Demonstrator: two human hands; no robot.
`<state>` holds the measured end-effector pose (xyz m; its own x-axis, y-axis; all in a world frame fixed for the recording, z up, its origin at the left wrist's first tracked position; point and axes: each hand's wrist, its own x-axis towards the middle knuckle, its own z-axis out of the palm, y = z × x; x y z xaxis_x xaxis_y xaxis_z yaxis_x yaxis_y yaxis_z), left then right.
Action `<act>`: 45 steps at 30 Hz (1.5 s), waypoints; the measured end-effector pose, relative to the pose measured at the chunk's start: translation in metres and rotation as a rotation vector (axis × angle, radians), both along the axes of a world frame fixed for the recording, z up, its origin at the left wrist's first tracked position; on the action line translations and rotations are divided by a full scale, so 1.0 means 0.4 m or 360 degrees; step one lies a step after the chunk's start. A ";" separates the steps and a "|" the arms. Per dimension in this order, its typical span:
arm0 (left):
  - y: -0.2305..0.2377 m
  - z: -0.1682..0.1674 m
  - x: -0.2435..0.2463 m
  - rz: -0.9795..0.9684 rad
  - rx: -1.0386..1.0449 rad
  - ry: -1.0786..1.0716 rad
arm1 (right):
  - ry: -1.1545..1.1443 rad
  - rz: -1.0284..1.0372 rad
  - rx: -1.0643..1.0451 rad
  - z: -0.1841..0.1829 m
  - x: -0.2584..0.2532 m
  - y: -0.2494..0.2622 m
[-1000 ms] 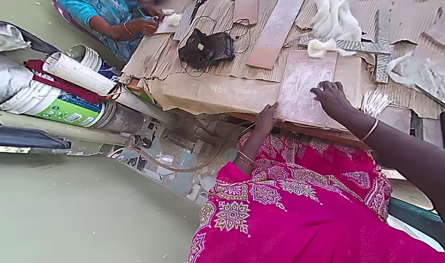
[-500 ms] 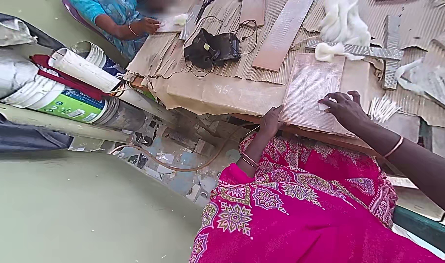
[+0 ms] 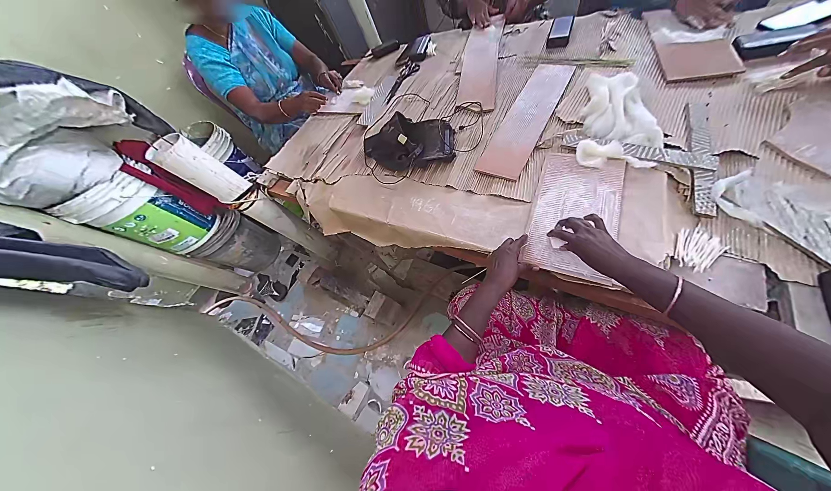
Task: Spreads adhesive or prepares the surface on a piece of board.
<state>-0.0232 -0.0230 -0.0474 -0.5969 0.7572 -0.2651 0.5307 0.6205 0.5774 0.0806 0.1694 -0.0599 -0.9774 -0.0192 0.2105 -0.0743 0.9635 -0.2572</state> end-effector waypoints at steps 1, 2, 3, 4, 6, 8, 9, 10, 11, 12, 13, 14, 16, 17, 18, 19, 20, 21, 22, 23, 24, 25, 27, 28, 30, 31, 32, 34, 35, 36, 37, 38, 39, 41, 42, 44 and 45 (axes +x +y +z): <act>0.000 0.008 0.000 -0.0002 -0.0019 -0.0010 | 0.0010 -0.0058 0.0020 0.000 0.029 0.014; 0.002 0.018 0.002 -0.0017 -0.0052 -0.0018 | -0.0018 -0.0156 -0.0028 0.008 0.046 0.032; 0.003 0.025 0.003 -0.0038 -0.0084 -0.0038 | -0.0049 -0.0267 -0.0147 0.021 0.052 0.052; 0.000 0.033 -0.001 -0.0063 -0.0104 -0.0057 | -0.0086 -0.0369 -0.0281 0.040 0.040 0.067; -0.011 0.045 -0.018 -0.0118 -0.0093 -0.0122 | -0.0231 -0.0471 -0.0483 0.098 -0.008 0.074; -0.030 0.051 -0.043 -0.0158 -0.0060 -0.0195 | -0.0436 -0.0445 -0.0492 0.148 -0.082 0.069; -0.040 0.053 -0.055 -0.0152 -0.0038 -0.0218 | -0.0508 -0.0435 -0.0423 0.170 -0.127 0.065; -0.052 0.058 -0.066 -0.0129 -0.0025 -0.0231 | -0.0557 -0.0446 -0.0328 0.189 -0.175 0.060; -0.065 0.061 -0.076 -0.0099 -0.0012 -0.0238 | -0.0568 -0.0473 -0.0249 0.201 -0.224 0.058; -0.077 0.062 -0.086 -0.0068 0.0013 -0.0241 | -0.0555 -0.0518 -0.0191 0.210 -0.272 0.061; -0.087 0.061 -0.095 -0.0037 0.0049 -0.0237 | -0.0519 -0.0569 -0.0163 0.213 -0.317 0.073; -0.096 0.060 -0.103 -0.0016 0.0079 -0.0236 | -0.0462 -0.0619 -0.0173 0.212 -0.357 0.088; -0.107 0.066 -0.121 0.0015 0.0102 -0.0252 | -0.0383 -0.0692 -0.0273 0.210 -0.422 0.123; -0.109 0.070 -0.126 0.0029 0.0114 -0.0262 | -0.0368 -0.0704 -0.0341 0.211 -0.444 0.135; -0.112 0.071 -0.127 0.0040 0.0128 -0.0276 | -0.0371 -0.0702 -0.0383 0.208 -0.461 0.142; -0.114 0.071 -0.127 0.0047 0.0148 -0.0287 | -0.0371 -0.0681 -0.0415 0.202 -0.477 0.143; -0.115 0.072 -0.127 0.0047 0.0160 -0.0294 | -0.0360 -0.0648 -0.0437 0.194 -0.492 0.141; -0.115 0.074 -0.126 0.0039 0.0168 -0.0306 | -0.0355 -0.0611 -0.0452 0.187 -0.506 0.134; -0.113 0.075 -0.125 0.0030 0.0173 -0.0318 | -0.0371 -0.0585 -0.0464 0.184 -0.517 0.123; -0.111 0.076 -0.123 0.0024 0.0172 -0.0325 | -0.0377 -0.0566 -0.0468 0.182 -0.529 0.111; -0.109 0.075 -0.122 0.0022 0.0171 -0.0331 | -0.0359 -0.0563 -0.0470 0.178 -0.543 0.100; -0.110 0.074 -0.120 0.0026 0.0171 -0.0337 | -0.0307 -0.0572 -0.0479 0.174 -0.554 0.090; -0.114 0.073 -0.119 0.0043 0.0181 -0.0358 | -0.0154 -0.0641 -0.0547 0.179 -0.565 0.072; -0.116 0.074 -0.119 0.0054 0.0191 -0.0368 | -0.0090 -0.0690 -0.0585 0.195 -0.558 0.065; -0.123 0.074 -0.123 0.0069 0.0225 -0.0376 | 0.0017 -0.0741 -0.0633 0.228 -0.523 0.052; -0.128 0.071 -0.125 0.0081 0.0251 -0.0370 | 0.0065 -0.0742 -0.0656 0.237 -0.496 0.049; -0.134 0.067 -0.126 0.0099 0.0274 -0.0357 | 0.0077 -0.0734 -0.0674 0.238 -0.459 0.046; -0.144 0.072 -0.124 0.0126 0.0290 -0.0325 | 0.0075 -0.0650 -0.0693 0.221 -0.360 0.043; -0.145 0.072 -0.124 0.0126 0.0303 -0.0304 | 0.0082 -0.0573 -0.0708 0.205 -0.303 0.042; -0.143 0.068 -0.130 0.0115 0.0312 -0.0281 | 0.0099 -0.0509 -0.0716 0.183 -0.246 0.039; -0.141 0.065 -0.136 0.0114 0.0322 -0.0254 | 0.0121 -0.0480 -0.0743 0.164 -0.188 0.031; -0.144 0.066 -0.138 0.0137 0.0358 -0.0222 | 0.0124 -0.0492 -0.0795 0.148 -0.132 0.021; -0.152 0.073 -0.136 0.0174 0.0403 -0.0203 | 0.0115 -0.0518 -0.0850 0.137 -0.075 0.011; -0.182 0.106 -0.132 0.0273 0.0546 -0.0205 | 0.0093 -0.0577 -0.0919 0.126 0.038 0.002; -0.199 0.126 -0.129 0.0315 0.0668 -0.0200 | 0.0086 -0.0613 -0.0916 0.122 0.095 0.005; -0.225 0.177 -0.119 0.0350 0.1088 -0.0210 | 0.0063 -0.0629 -0.0802 0.114 0.216 0.027; -0.237 0.212 -0.111 0.0344 0.1344 -0.0212 | 0.0007 -0.0630 -0.0749 0.117 0.274 0.040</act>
